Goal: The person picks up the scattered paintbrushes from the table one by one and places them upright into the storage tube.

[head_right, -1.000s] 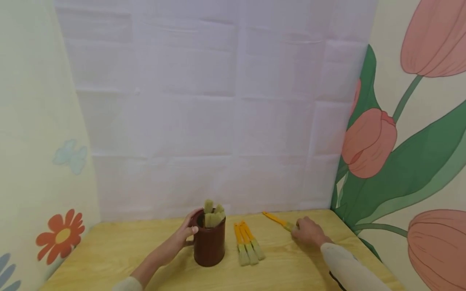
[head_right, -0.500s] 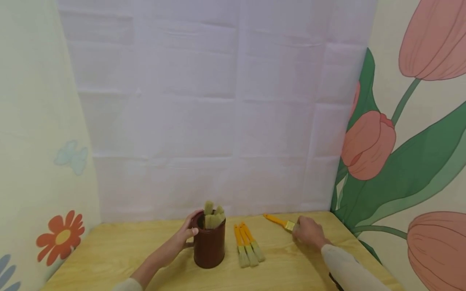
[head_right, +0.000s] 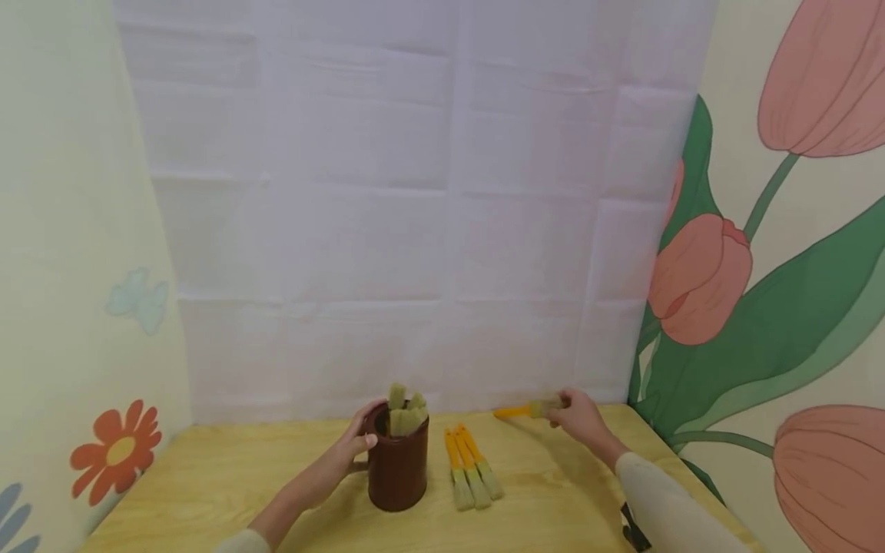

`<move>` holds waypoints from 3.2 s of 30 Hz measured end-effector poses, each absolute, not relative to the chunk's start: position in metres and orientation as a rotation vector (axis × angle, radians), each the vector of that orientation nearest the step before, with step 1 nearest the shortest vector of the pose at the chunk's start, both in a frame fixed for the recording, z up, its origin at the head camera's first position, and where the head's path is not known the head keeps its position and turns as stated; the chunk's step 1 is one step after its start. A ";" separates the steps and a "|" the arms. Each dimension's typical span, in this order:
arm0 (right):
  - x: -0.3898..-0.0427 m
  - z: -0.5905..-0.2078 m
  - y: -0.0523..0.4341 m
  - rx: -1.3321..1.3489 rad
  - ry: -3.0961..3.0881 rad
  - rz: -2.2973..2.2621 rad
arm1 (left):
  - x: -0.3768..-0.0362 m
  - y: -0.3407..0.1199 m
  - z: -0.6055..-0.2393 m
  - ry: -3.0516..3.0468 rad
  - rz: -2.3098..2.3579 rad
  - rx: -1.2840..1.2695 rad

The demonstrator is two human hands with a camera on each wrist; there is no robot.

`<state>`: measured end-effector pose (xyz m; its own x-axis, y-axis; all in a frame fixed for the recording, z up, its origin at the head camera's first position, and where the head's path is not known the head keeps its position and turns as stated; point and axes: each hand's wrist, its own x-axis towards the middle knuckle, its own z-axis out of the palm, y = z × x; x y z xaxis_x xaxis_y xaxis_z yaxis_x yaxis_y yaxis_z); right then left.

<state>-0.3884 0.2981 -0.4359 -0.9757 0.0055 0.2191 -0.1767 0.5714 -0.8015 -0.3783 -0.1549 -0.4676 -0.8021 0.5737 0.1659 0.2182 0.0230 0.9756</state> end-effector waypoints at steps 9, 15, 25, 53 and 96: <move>-0.388 -0.405 0.270 0.148 -2.437 1.382 | -0.379 -0.155 -0.470 2.041 1.849 0.829; -0.382 -0.375 0.252 0.212 -2.351 1.420 | -0.376 -0.155 -0.467 2.055 1.829 0.856; -0.367 -0.328 0.218 0.430 -2.195 1.464 | -0.376 -0.155 -0.467 2.075 1.820 0.874; -0.361 -0.315 0.123 0.710 -2.119 1.523 | -0.378 -0.154 -0.469 2.071 1.826 0.859; -0.386 -0.342 0.070 1.179 -2.634 0.890 | -0.374 -0.155 -0.473 2.067 1.818 0.902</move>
